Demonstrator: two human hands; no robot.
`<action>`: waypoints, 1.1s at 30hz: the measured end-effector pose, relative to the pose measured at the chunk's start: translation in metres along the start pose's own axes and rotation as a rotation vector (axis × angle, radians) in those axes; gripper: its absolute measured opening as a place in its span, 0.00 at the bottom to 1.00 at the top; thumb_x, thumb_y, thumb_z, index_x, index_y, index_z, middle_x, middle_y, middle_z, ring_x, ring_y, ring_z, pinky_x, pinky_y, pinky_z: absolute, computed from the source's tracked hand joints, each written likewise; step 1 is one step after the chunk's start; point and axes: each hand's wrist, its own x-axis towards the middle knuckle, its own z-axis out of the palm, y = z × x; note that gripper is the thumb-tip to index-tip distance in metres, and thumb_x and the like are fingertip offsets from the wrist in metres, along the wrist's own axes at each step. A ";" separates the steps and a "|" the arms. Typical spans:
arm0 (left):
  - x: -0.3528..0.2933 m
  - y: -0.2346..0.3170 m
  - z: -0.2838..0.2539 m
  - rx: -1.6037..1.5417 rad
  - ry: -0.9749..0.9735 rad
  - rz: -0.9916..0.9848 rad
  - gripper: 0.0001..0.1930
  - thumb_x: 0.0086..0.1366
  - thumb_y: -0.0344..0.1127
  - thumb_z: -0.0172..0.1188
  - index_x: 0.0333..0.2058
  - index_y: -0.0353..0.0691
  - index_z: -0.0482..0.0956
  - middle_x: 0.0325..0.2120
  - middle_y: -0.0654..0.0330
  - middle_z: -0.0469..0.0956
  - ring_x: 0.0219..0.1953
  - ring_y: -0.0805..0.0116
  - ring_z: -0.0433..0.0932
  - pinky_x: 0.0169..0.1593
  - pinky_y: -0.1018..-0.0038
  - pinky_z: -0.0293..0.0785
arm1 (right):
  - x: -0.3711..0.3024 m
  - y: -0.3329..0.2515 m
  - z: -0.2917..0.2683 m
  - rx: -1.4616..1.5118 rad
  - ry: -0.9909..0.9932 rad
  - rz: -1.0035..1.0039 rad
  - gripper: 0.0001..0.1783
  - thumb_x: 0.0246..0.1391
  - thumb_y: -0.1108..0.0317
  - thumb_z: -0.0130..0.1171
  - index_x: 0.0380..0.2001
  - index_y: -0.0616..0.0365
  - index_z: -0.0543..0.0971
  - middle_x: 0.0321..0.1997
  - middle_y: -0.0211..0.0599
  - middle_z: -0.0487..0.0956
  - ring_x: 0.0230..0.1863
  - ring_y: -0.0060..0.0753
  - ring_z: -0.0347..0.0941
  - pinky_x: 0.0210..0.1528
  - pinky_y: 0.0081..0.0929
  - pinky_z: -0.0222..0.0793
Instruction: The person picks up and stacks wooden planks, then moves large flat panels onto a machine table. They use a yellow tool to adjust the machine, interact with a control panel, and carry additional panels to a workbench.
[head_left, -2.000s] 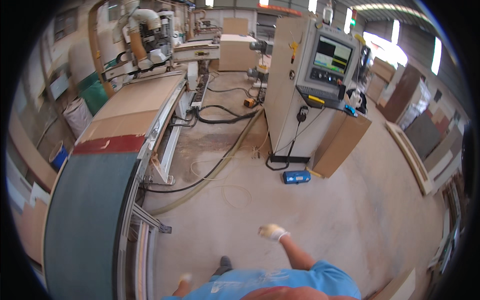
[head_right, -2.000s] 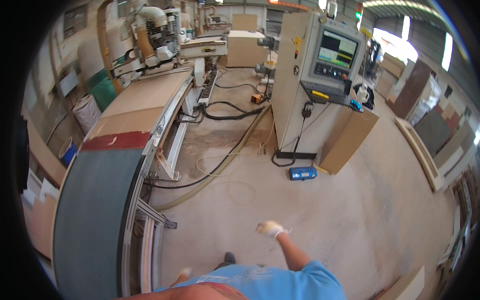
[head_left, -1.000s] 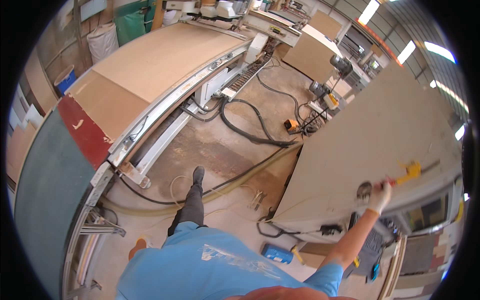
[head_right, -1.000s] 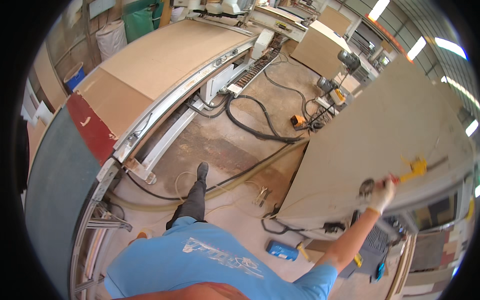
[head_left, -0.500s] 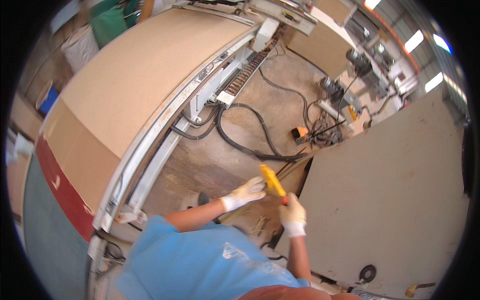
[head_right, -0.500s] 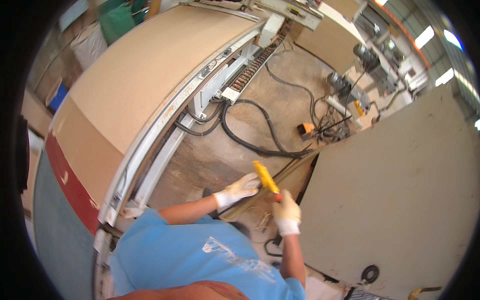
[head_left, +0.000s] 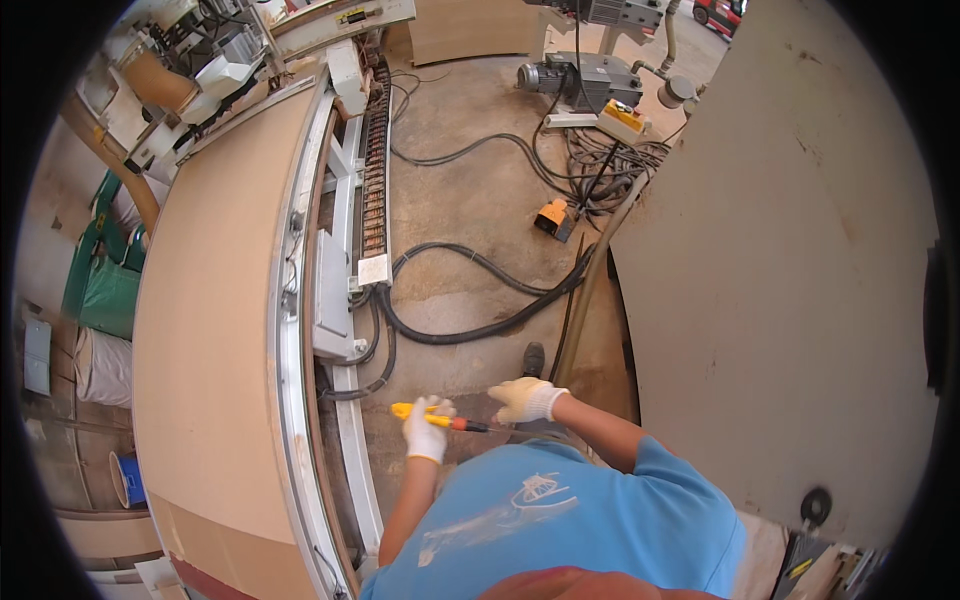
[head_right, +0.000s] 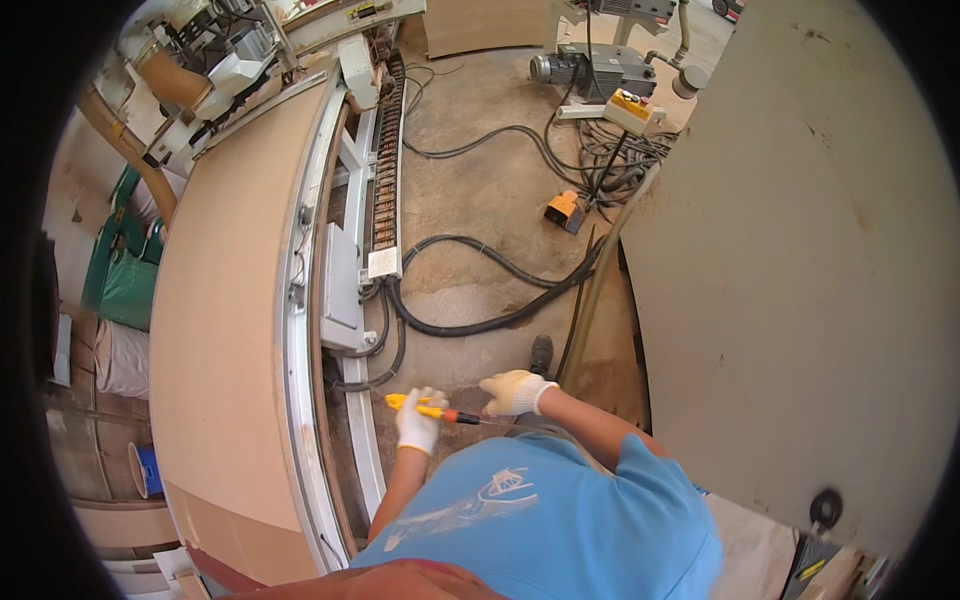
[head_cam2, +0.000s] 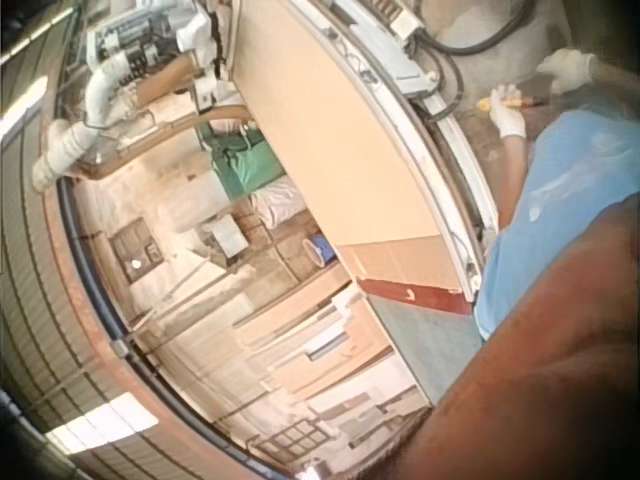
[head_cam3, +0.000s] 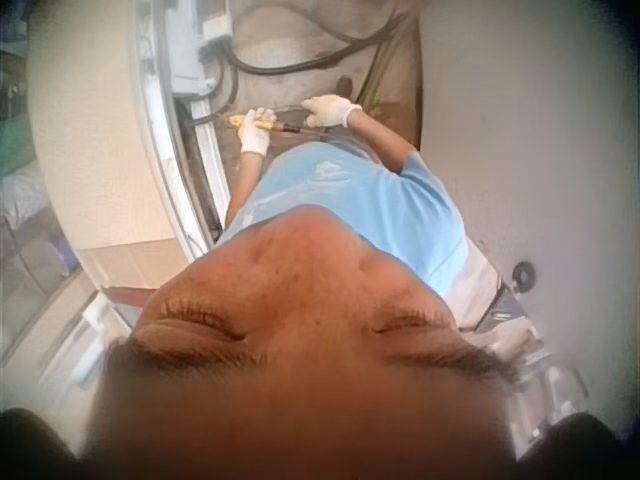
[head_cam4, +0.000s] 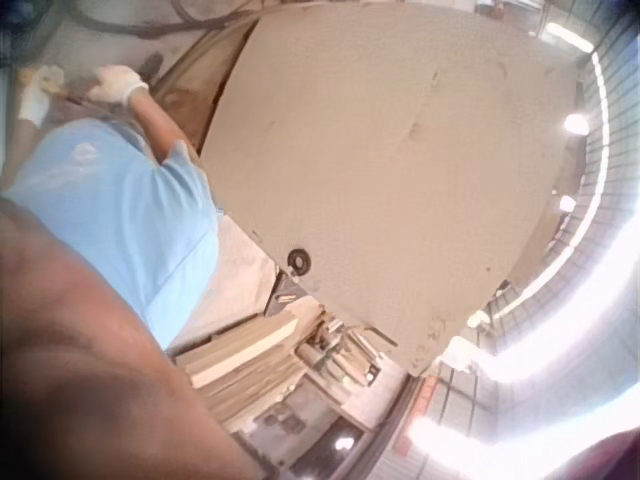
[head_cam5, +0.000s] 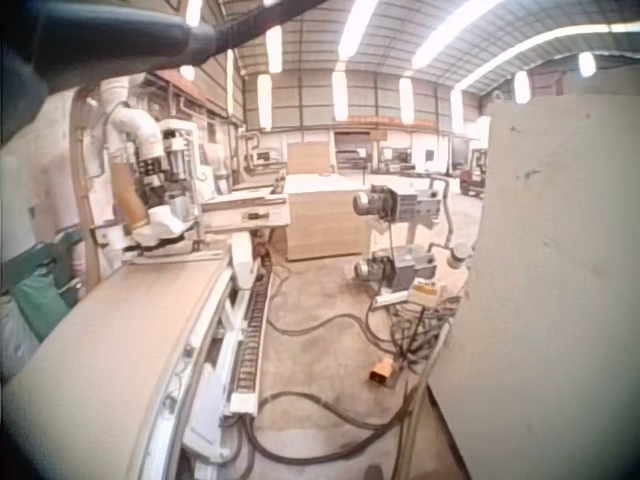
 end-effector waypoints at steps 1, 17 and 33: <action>0.022 0.013 0.010 -0.037 0.110 0.073 0.11 0.68 0.27 0.60 0.46 0.39 0.69 0.38 0.54 0.77 0.41 0.46 0.83 0.45 0.52 0.84 | 0.016 0.011 -0.021 0.003 0.008 -0.065 0.33 0.57 0.47 0.62 0.59 0.58 0.74 0.59 0.55 0.78 0.59 0.60 0.75 0.60 0.48 0.70; 0.207 0.015 0.362 0.783 -0.104 0.067 0.18 0.70 0.41 0.67 0.52 0.35 0.80 0.44 0.62 0.82 0.48 0.69 0.80 0.52 0.72 0.76 | 0.172 0.151 -0.268 0.476 0.329 -0.066 0.41 0.52 0.64 0.66 0.69 0.53 0.63 0.67 0.57 0.69 0.59 0.65 0.74 0.62 0.48 0.71; 0.635 0.364 0.459 0.433 0.162 0.082 0.28 0.71 0.63 0.54 0.42 0.39 0.78 0.41 0.53 0.80 0.40 0.55 0.81 0.38 0.59 0.79 | 0.406 0.343 -0.642 0.076 0.028 0.098 0.23 0.61 0.54 0.62 0.55 0.53 0.80 0.51 0.52 0.84 0.54 0.57 0.79 0.56 0.46 0.73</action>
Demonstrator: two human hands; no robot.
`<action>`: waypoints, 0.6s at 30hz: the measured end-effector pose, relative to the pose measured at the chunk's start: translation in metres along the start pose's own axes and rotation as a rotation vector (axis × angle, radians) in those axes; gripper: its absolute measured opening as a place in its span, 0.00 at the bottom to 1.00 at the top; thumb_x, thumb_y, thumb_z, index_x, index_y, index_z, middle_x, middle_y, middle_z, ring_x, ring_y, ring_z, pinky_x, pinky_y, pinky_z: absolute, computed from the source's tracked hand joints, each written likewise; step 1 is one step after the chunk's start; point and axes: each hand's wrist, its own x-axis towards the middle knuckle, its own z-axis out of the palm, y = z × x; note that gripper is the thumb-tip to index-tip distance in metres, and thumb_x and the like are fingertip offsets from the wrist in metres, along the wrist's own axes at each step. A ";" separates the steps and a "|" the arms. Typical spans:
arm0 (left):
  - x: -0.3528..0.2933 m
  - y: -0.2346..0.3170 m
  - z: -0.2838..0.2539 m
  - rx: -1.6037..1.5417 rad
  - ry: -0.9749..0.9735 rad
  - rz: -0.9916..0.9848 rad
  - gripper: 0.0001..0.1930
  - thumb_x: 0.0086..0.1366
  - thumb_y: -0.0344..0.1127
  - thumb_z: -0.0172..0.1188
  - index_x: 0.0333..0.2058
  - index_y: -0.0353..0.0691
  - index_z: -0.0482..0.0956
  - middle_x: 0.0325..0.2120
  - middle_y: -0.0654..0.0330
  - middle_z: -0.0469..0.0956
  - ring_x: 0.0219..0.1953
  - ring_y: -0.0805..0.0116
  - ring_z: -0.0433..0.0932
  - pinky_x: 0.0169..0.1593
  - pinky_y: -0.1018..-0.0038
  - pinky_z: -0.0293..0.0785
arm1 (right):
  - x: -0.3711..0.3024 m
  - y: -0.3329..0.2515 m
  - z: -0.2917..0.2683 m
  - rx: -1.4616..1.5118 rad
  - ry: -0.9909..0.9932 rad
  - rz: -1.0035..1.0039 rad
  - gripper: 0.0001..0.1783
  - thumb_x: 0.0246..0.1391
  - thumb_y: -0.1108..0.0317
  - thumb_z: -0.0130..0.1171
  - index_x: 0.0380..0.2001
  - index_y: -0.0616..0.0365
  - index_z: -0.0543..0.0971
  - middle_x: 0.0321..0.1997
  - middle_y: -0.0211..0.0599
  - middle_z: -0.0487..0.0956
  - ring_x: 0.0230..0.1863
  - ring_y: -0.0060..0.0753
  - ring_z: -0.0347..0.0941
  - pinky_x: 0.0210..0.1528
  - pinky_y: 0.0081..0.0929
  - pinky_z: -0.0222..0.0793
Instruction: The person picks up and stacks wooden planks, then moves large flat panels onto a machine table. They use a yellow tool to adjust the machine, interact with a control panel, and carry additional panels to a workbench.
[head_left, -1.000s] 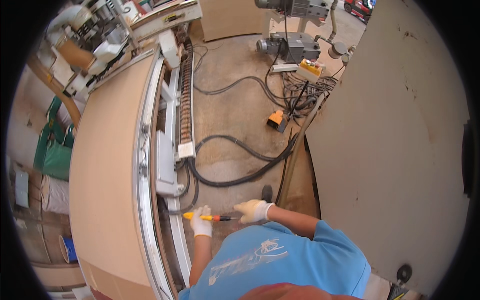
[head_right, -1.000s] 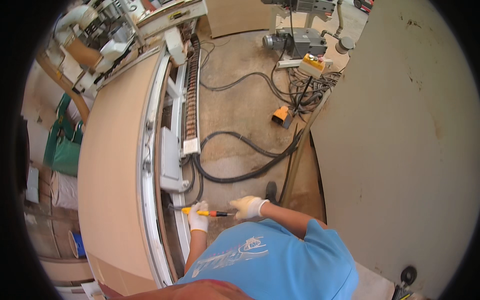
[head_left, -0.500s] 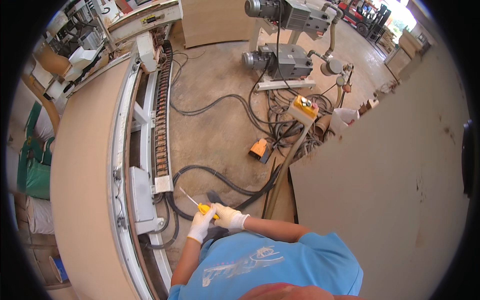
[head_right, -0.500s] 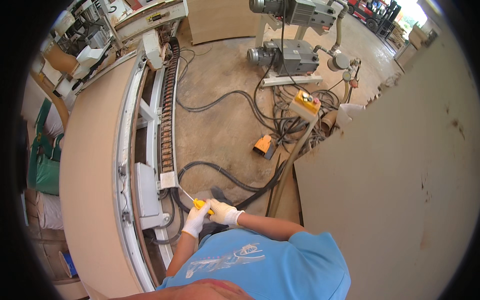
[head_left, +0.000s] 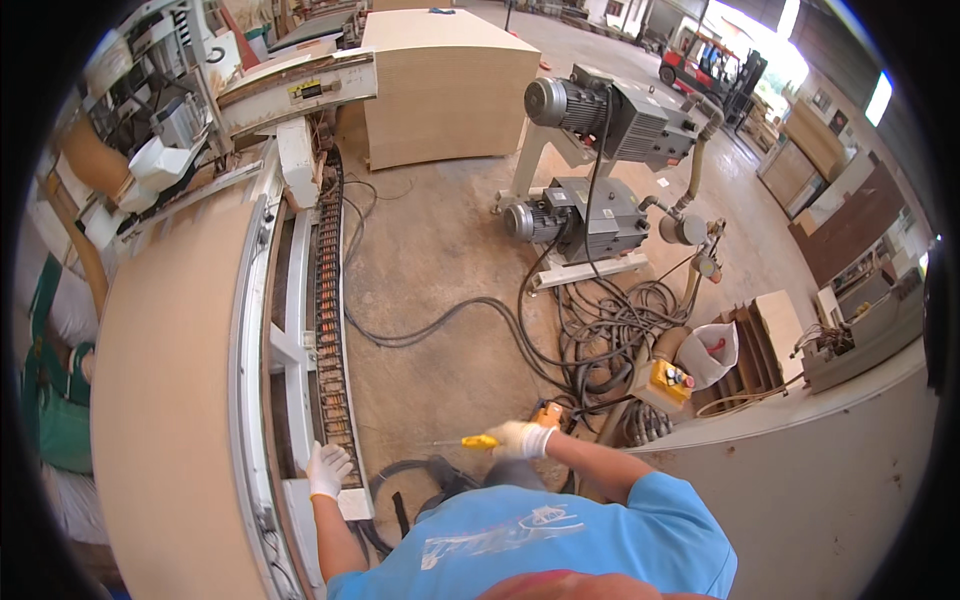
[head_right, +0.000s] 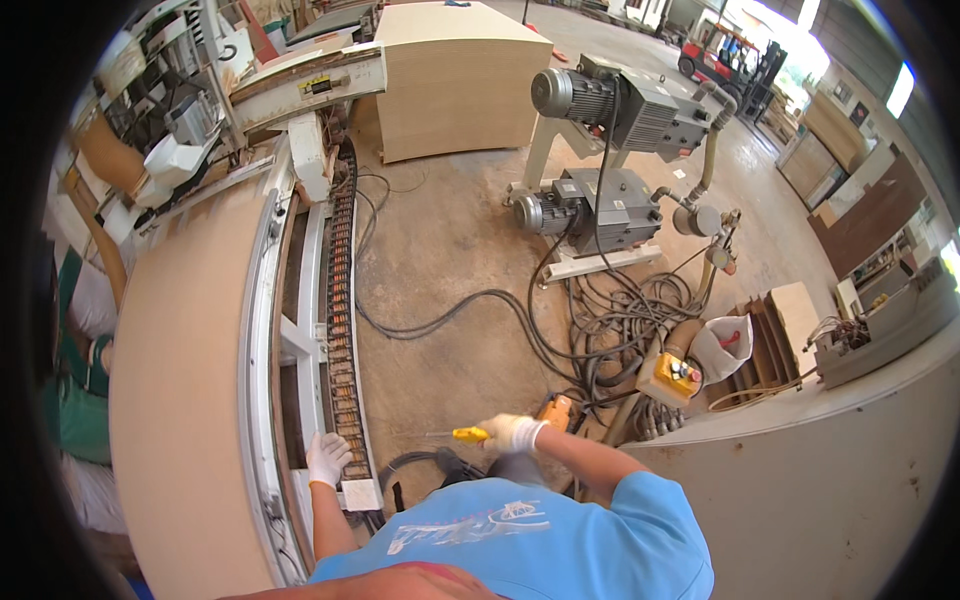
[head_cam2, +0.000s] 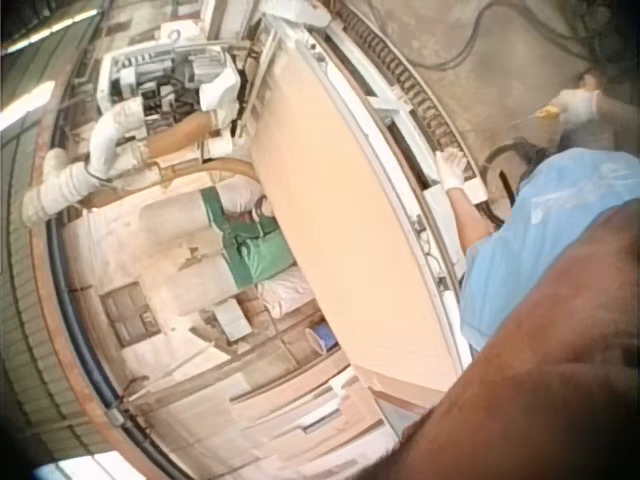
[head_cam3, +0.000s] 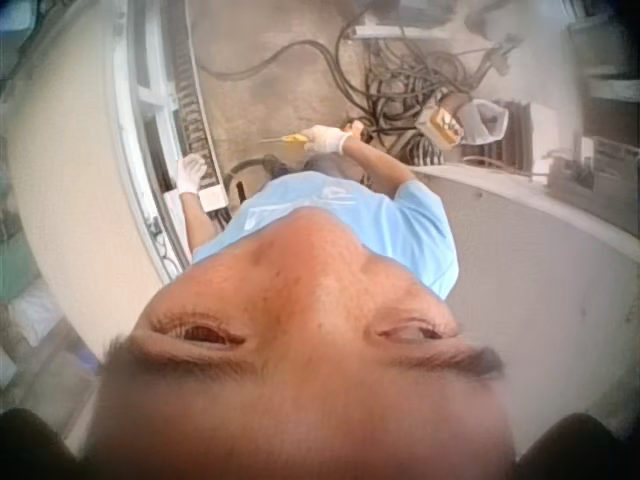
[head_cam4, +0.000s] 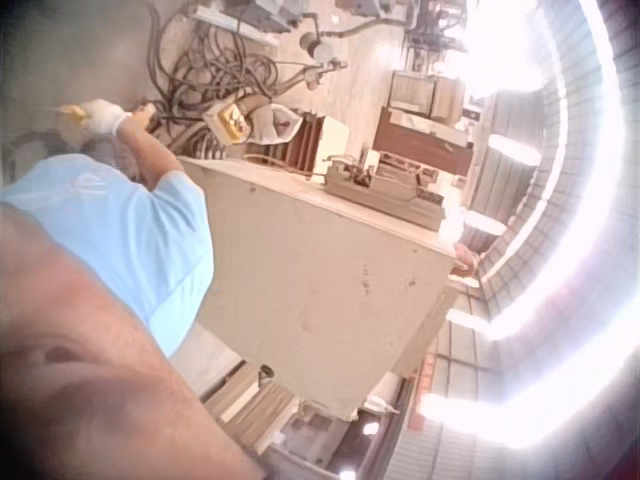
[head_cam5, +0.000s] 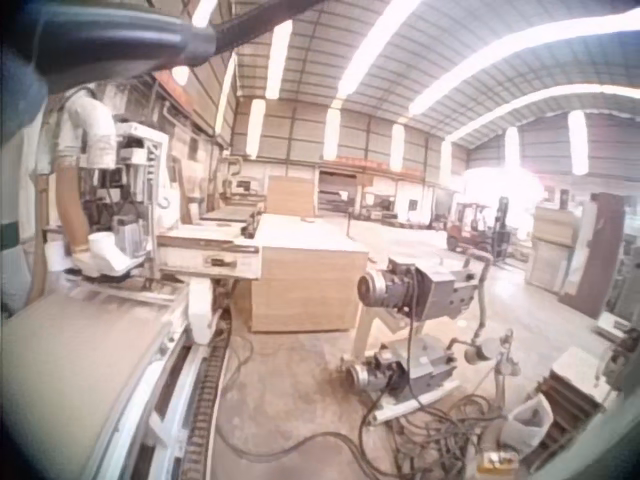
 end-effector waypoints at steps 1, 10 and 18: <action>0.015 0.018 0.015 0.037 -0.018 0.054 0.27 0.71 0.62 0.55 0.42 0.39 0.78 0.42 0.51 0.80 0.41 0.54 0.81 0.39 0.59 0.79 | 0.017 0.003 -0.026 -0.004 0.001 -0.018 0.23 0.61 0.55 0.62 0.56 0.53 0.80 0.51 0.52 0.84 0.54 0.57 0.79 0.56 0.46 0.73; 0.154 0.096 0.104 0.267 0.230 0.123 0.28 0.71 0.56 0.60 0.52 0.33 0.80 0.47 0.51 0.83 0.44 0.58 0.82 0.42 0.60 0.78 | 0.183 0.066 -0.234 0.064 -0.186 -0.086 0.21 0.63 0.56 0.62 0.56 0.51 0.80 0.51 0.48 0.84 0.54 0.53 0.80 0.57 0.43 0.73; 0.084 -0.018 0.096 1.694 -0.078 0.176 0.19 0.71 0.47 0.51 0.50 0.45 0.85 0.48 0.46 0.84 0.48 0.48 0.83 0.52 0.55 0.77 | 0.438 0.133 -0.539 -0.234 0.295 -0.031 0.17 0.56 0.64 0.66 0.48 0.55 0.82 0.44 0.47 0.86 0.49 0.51 0.83 0.51 0.40 0.77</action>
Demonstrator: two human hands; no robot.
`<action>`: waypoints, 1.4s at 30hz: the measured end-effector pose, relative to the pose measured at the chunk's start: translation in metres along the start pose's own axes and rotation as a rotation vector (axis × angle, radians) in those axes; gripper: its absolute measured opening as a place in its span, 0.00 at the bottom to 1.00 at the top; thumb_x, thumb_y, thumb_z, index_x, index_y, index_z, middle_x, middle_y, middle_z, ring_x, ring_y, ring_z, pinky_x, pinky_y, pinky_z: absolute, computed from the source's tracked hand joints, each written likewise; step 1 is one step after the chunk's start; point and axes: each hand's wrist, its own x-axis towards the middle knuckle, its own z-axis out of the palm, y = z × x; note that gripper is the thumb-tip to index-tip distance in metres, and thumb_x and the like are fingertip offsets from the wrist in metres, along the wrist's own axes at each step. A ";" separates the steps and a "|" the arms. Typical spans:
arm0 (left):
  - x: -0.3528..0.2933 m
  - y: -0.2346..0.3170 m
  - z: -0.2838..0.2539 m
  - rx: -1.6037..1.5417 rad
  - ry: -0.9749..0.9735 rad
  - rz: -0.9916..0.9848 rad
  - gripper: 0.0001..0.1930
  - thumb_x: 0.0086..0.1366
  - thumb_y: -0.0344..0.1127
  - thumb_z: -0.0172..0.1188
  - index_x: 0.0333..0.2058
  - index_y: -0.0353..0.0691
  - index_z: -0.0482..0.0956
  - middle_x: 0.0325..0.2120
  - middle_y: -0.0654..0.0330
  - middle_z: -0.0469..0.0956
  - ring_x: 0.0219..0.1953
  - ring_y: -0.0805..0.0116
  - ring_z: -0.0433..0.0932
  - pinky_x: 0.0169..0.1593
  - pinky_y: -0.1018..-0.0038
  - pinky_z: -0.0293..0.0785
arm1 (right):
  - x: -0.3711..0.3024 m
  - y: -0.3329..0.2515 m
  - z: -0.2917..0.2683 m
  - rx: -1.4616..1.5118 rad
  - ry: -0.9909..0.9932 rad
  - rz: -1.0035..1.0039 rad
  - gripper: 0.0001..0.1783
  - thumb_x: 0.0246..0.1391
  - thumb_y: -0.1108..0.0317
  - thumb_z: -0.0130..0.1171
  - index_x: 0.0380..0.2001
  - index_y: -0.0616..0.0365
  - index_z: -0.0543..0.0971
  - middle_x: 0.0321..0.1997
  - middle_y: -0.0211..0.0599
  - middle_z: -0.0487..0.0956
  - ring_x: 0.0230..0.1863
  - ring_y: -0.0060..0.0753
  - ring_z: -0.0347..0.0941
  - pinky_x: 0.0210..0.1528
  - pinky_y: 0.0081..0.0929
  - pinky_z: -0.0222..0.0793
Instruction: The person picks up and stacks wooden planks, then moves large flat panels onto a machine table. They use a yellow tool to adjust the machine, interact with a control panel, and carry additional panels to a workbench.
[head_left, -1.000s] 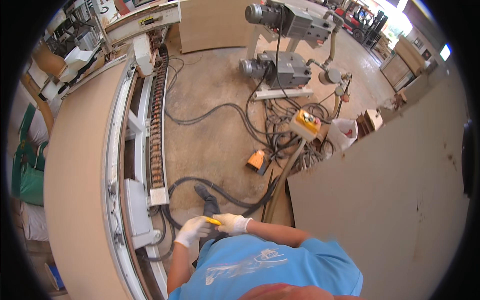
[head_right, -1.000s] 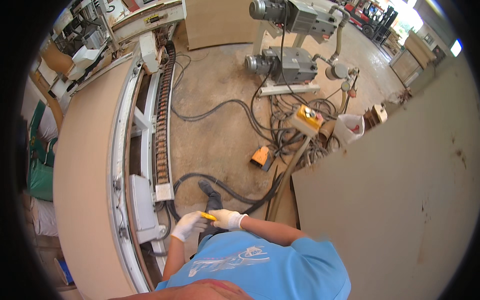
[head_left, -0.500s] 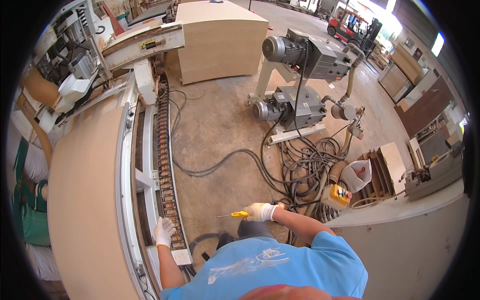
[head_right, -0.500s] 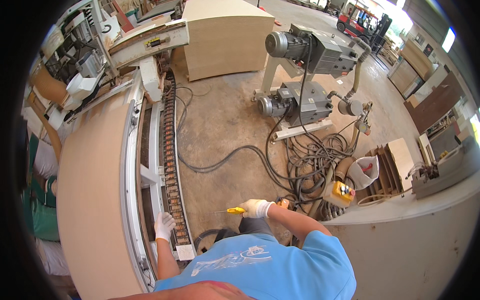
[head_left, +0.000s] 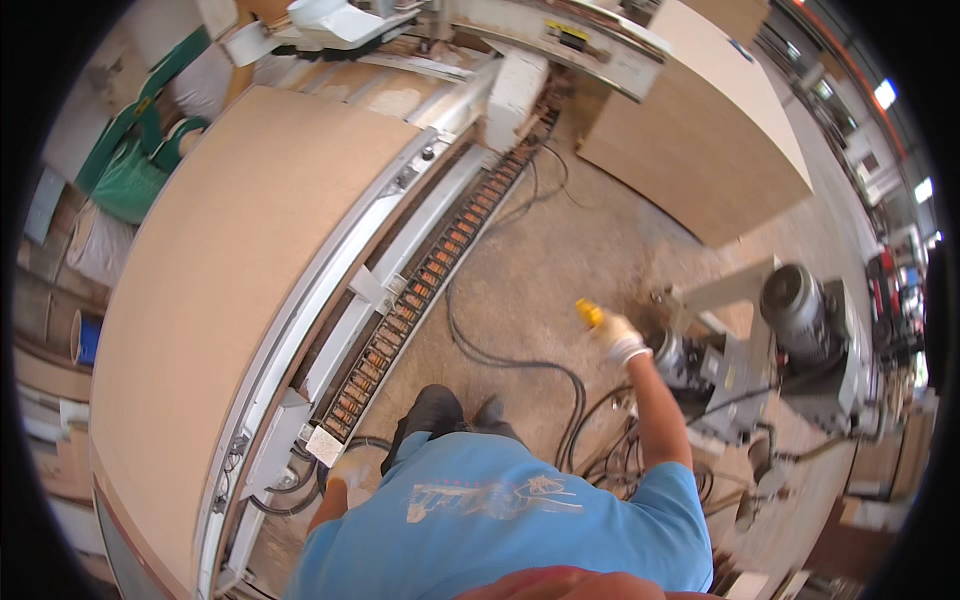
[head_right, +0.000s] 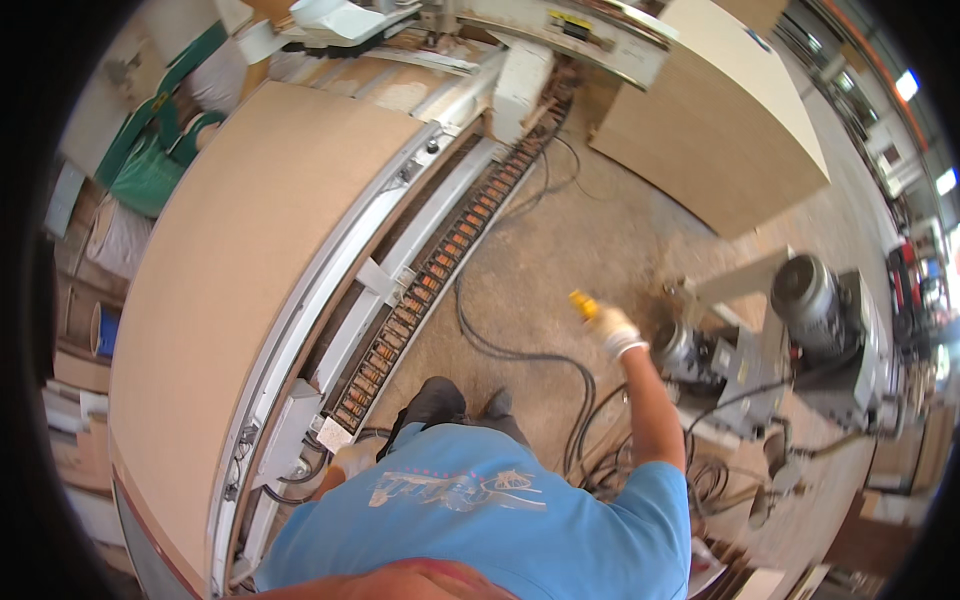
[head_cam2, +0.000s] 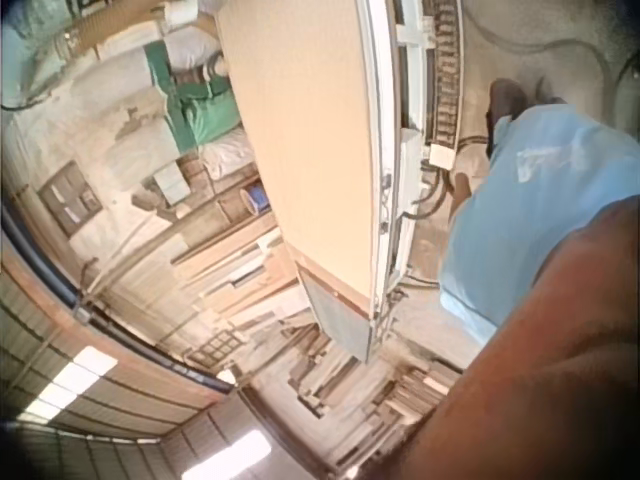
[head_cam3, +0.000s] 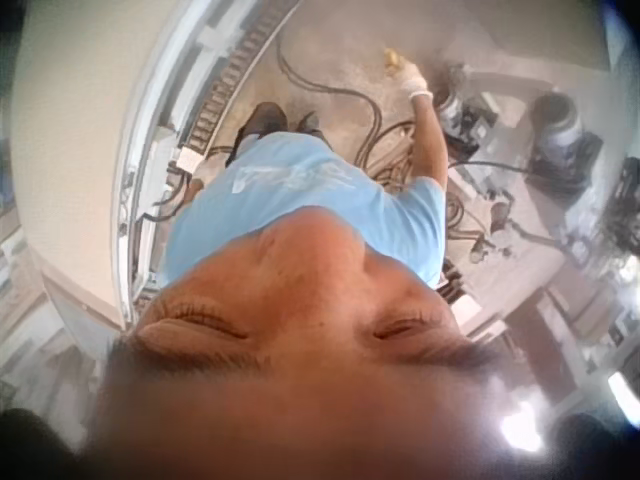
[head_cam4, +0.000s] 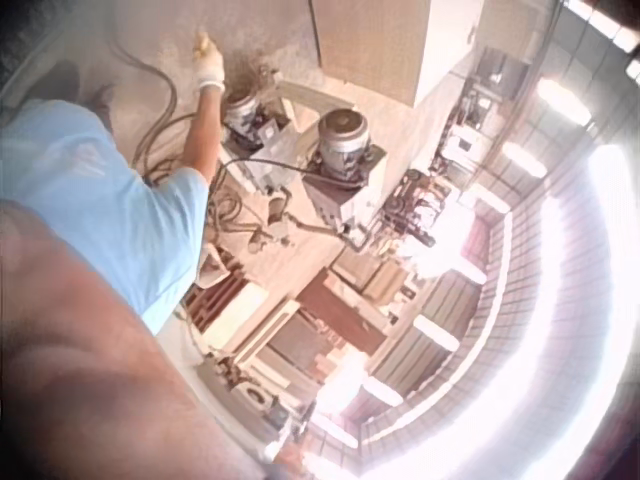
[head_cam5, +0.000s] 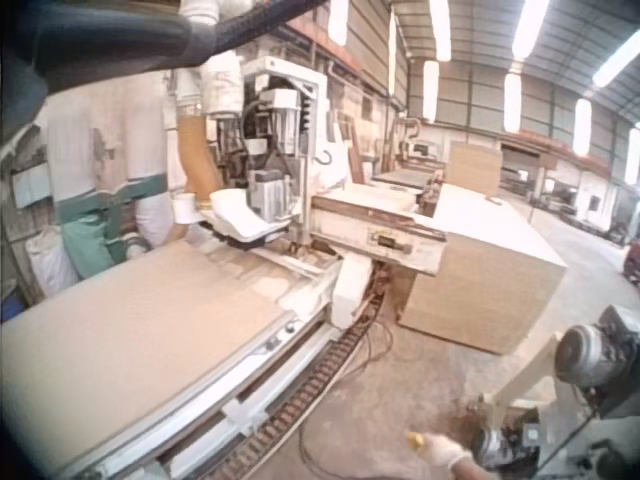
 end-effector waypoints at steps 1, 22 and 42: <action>-0.003 0.006 0.010 -0.301 -0.073 -0.270 0.20 0.71 0.47 0.51 0.49 0.44 0.85 0.48 0.45 0.84 0.48 0.48 0.83 0.52 0.55 0.77 | 0.036 0.006 -0.035 -0.052 0.137 0.083 0.16 0.56 0.66 0.65 0.48 0.55 0.82 0.43 0.48 0.86 0.48 0.51 0.83 0.51 0.41 0.77; 0.184 0.330 -0.217 -1.463 0.879 -0.848 0.21 0.73 0.49 0.57 0.45 0.33 0.85 0.39 0.50 0.85 0.44 0.60 0.82 0.49 0.66 0.75 | 0.447 -0.332 -0.019 -0.351 -0.580 -0.836 0.23 0.64 0.54 0.59 0.55 0.58 0.76 0.51 0.60 0.82 0.56 0.63 0.76 0.57 0.52 0.71; 0.075 0.814 0.152 -1.462 0.947 -2.987 0.34 0.67 0.45 0.54 0.69 0.37 0.64 0.67 0.41 0.67 0.61 0.35 0.73 0.61 0.50 0.72 | 0.088 -0.473 0.275 -0.257 -0.506 -1.527 0.21 0.65 0.59 0.59 0.54 0.63 0.76 0.45 0.55 0.83 0.42 0.58 0.82 0.41 0.48 0.78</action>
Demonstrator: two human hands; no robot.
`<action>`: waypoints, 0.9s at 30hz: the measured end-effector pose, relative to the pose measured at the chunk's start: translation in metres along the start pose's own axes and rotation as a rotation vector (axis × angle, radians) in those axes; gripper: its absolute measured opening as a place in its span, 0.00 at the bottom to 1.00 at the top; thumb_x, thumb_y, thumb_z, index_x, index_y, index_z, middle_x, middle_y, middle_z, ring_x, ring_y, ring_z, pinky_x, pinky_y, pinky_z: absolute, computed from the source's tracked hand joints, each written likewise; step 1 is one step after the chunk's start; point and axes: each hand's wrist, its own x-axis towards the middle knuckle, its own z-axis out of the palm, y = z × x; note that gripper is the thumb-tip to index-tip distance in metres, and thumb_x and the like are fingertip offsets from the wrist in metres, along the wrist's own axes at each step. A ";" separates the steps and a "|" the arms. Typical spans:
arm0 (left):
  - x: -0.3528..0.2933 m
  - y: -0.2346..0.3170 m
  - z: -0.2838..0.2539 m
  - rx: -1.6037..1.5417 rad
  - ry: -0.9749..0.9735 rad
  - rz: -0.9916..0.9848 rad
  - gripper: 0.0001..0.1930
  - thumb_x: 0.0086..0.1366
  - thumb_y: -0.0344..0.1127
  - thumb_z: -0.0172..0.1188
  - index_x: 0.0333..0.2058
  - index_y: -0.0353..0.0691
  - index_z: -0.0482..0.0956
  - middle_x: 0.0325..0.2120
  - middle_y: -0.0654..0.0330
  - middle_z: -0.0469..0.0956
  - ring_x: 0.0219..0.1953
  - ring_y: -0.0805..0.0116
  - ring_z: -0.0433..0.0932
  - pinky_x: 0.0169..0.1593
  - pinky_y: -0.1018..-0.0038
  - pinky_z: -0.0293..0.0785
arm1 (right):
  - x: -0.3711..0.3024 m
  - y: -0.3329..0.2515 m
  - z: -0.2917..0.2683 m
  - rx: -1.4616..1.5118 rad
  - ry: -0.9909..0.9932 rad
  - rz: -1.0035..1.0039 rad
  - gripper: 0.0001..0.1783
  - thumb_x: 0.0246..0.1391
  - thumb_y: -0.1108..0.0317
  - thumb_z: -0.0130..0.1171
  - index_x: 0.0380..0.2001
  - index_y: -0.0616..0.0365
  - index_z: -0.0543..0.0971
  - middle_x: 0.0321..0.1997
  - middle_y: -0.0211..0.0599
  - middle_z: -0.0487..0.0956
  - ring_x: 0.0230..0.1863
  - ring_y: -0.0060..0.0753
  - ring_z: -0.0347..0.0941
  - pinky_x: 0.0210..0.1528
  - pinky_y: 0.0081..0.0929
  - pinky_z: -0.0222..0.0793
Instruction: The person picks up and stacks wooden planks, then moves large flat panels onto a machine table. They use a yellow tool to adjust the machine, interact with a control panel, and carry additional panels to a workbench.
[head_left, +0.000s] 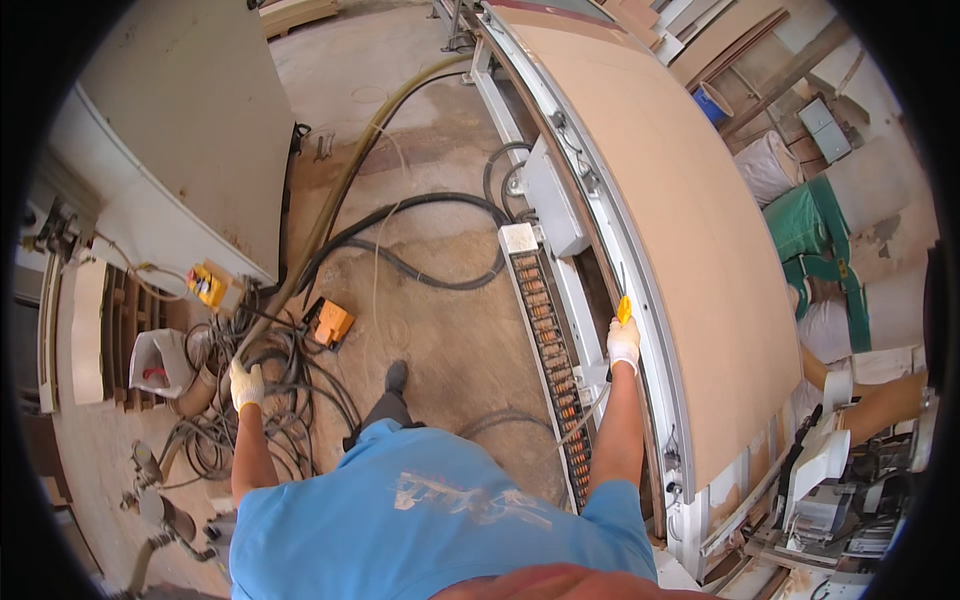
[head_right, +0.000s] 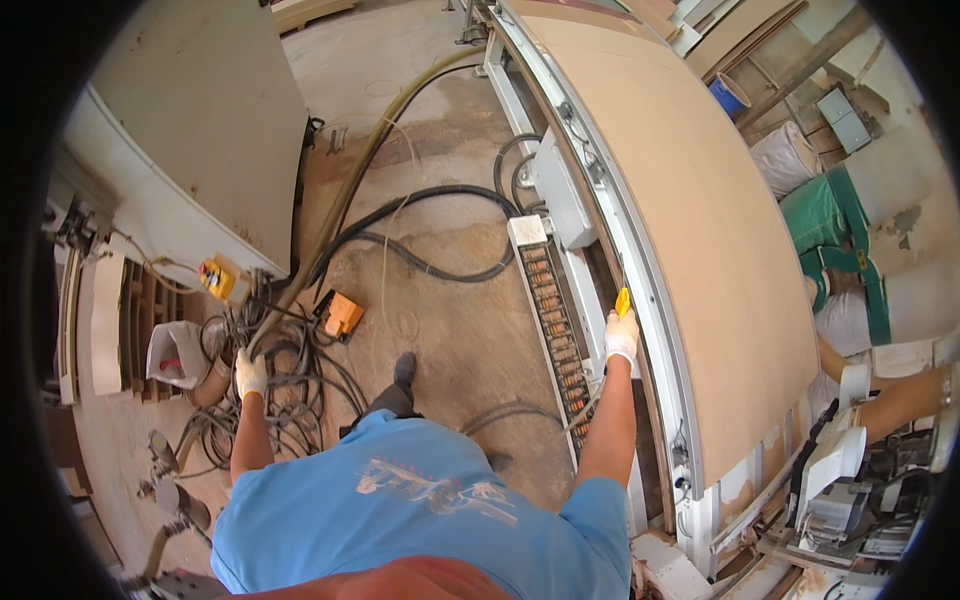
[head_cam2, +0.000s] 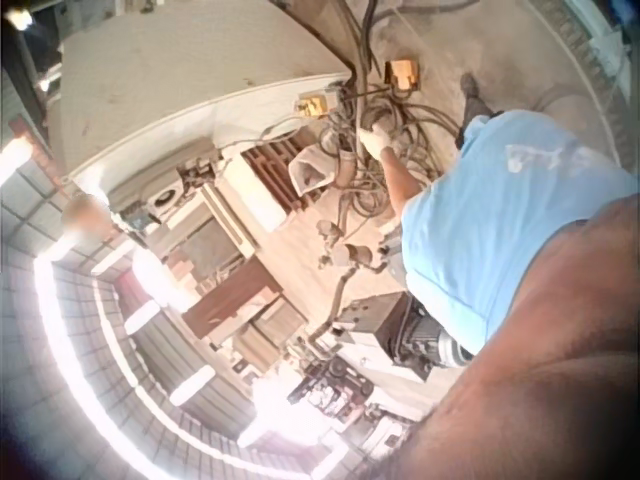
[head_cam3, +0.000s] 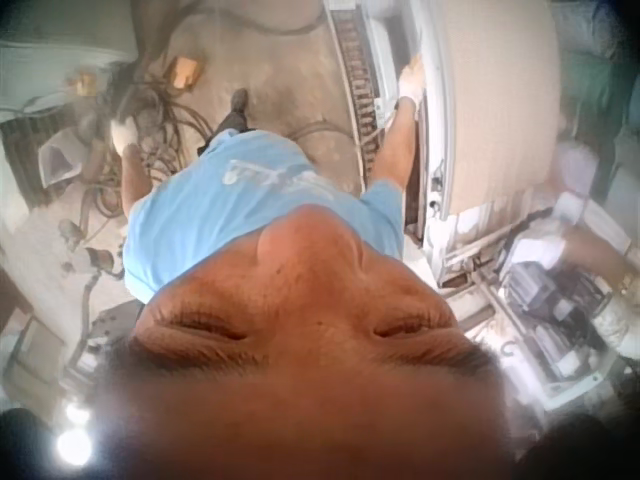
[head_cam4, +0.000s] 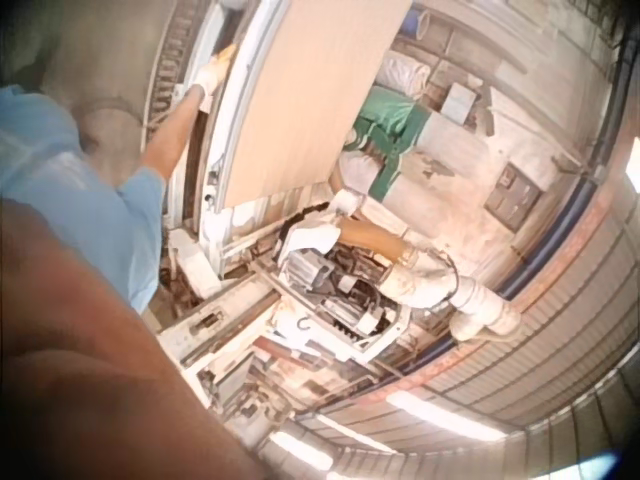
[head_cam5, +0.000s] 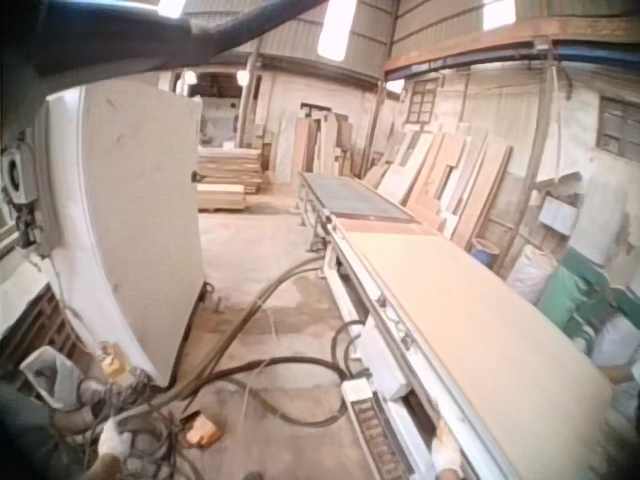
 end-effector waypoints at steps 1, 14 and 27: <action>0.030 0.012 -0.005 -0.028 0.024 0.008 0.34 0.67 0.45 0.54 0.69 0.37 0.63 0.68 0.42 0.65 0.61 0.35 0.73 0.61 0.50 0.72 | 0.010 -0.035 0.011 0.000 -0.016 0.008 0.22 0.64 0.59 0.59 0.54 0.64 0.75 0.48 0.59 0.82 0.49 0.61 0.79 0.50 0.49 0.75; 0.148 0.081 -0.034 -0.014 0.489 0.262 0.22 0.58 0.37 0.65 0.51 0.38 0.74 0.51 0.48 0.75 0.56 0.46 0.73 0.56 0.52 0.71 | 0.015 -0.261 0.076 -0.028 -0.258 0.120 0.18 0.67 0.55 0.53 0.50 0.56 0.74 0.22 0.35 0.74 0.11 0.34 0.66 0.10 0.33 0.64; 0.179 0.057 -0.021 -0.002 0.448 0.321 0.27 0.62 0.40 0.64 0.58 0.33 0.74 0.55 0.39 0.76 0.58 0.40 0.73 0.63 0.52 0.69 | -0.062 -0.125 0.061 0.072 0.048 0.081 0.24 0.63 0.64 0.58 0.60 0.61 0.75 0.45 0.54 0.83 0.44 0.55 0.82 0.49 0.45 0.77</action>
